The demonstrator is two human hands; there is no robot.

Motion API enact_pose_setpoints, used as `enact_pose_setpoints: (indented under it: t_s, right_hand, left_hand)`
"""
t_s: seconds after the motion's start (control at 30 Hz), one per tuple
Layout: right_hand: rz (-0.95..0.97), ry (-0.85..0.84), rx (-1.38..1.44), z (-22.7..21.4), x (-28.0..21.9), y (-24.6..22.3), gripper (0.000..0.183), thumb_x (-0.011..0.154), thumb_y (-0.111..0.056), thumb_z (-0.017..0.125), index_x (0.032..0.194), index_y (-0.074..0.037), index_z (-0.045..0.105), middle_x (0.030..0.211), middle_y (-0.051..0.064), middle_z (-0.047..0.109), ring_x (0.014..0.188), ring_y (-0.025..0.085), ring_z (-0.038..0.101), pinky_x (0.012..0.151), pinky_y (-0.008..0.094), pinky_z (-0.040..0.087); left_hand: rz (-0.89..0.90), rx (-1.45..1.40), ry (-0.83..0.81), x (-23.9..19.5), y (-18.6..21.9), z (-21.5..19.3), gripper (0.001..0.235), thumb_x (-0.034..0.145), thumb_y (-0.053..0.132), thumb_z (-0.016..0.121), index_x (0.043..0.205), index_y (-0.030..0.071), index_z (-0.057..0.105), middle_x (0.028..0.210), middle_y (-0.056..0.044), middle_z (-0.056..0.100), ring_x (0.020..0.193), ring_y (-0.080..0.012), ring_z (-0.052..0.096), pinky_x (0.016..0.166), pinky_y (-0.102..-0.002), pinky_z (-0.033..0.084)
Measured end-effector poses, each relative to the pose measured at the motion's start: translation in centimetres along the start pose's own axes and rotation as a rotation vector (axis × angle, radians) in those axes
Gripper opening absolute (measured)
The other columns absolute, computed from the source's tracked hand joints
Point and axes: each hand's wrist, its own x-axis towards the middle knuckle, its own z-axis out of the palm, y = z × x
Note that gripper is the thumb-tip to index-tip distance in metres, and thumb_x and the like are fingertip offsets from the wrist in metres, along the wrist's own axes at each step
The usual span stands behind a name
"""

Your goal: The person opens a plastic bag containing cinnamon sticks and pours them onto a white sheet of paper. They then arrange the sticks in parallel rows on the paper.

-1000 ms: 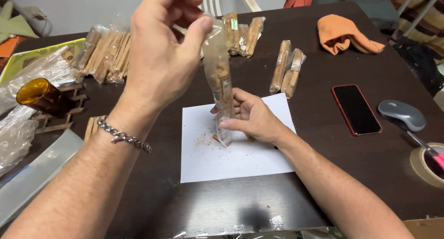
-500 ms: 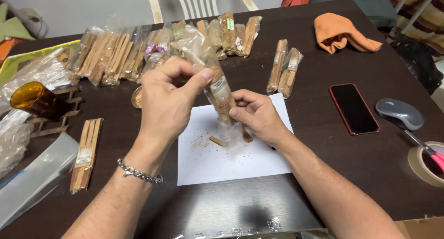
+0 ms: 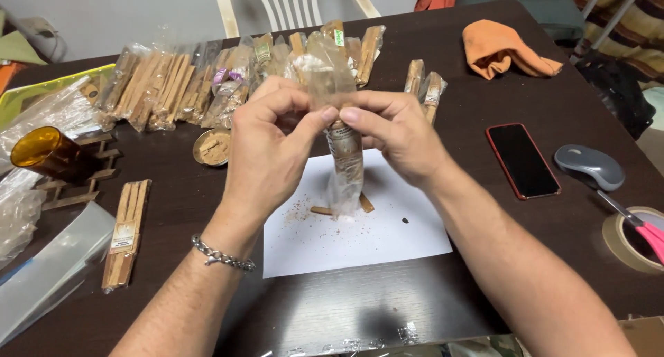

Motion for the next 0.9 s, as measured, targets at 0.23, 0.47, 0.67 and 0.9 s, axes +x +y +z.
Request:
enact_pose_setpoints:
  t_s: [0.23,0.47,0.67,0.9]
  right_hand:
    - [0.19,-0.095,-0.246,0.3,0.8,-4.6,0.027,0.09,-0.015,0.069,0.113,-0.004,0.076,0.115,0.013,0.079,0.1,0.02,0.078,0.09,0.033,0.069]
    - [0.086,-0.103,-0.484,-0.2,1.7,-6.0,0.02,0.09,-0.017,0.077,0.106,-0.006,0.08,0.094,0.006,0.077,0.081,0.01,0.067,0.07,0.021,0.061]
    - [0.227,-0.023,-0.369,-1.6,1.8,-5.5,0.016,0.089,-0.006,0.076,0.104,0.0,0.079,0.092,0.011,0.076,0.072,0.017,0.067,0.066,0.026,0.066]
    - [0.185,0.07,-0.45,-3.0,0.9,-4.4,0.008,0.084,-0.007,0.083,0.087,-0.002,0.077,0.083,0.012,0.077,0.072,0.019,0.076,0.066,0.025,0.066]
  left_hand:
    - [-0.035,0.007,-0.064,0.7,0.2,-0.7,0.011,0.092,0.011,0.078,0.082,0.01,0.073,0.074,0.001,0.071,0.067,-0.006,0.059,0.06,-0.022,0.051]
    - [0.129,0.147,-0.07,1.8,-0.2,-0.6,0.017,0.092,0.0,0.067,0.078,0.01,0.067,0.071,0.0,0.069,0.062,-0.0085,0.059,0.056,-0.027,0.052]
    - [-0.074,0.124,-0.167,3.0,-0.3,0.6,0.022,0.091,0.002,0.068,0.075,0.014,0.063,0.076,0.002,0.068,0.067,-0.0084,0.055,0.064,-0.028,0.052]
    - [-0.023,0.242,-0.284,3.6,-1.0,2.2,0.027,0.095,0.007,0.066,0.074,0.016,0.051,0.075,0.002,0.064,0.068,-0.0102,0.057,0.066,-0.031,0.054]
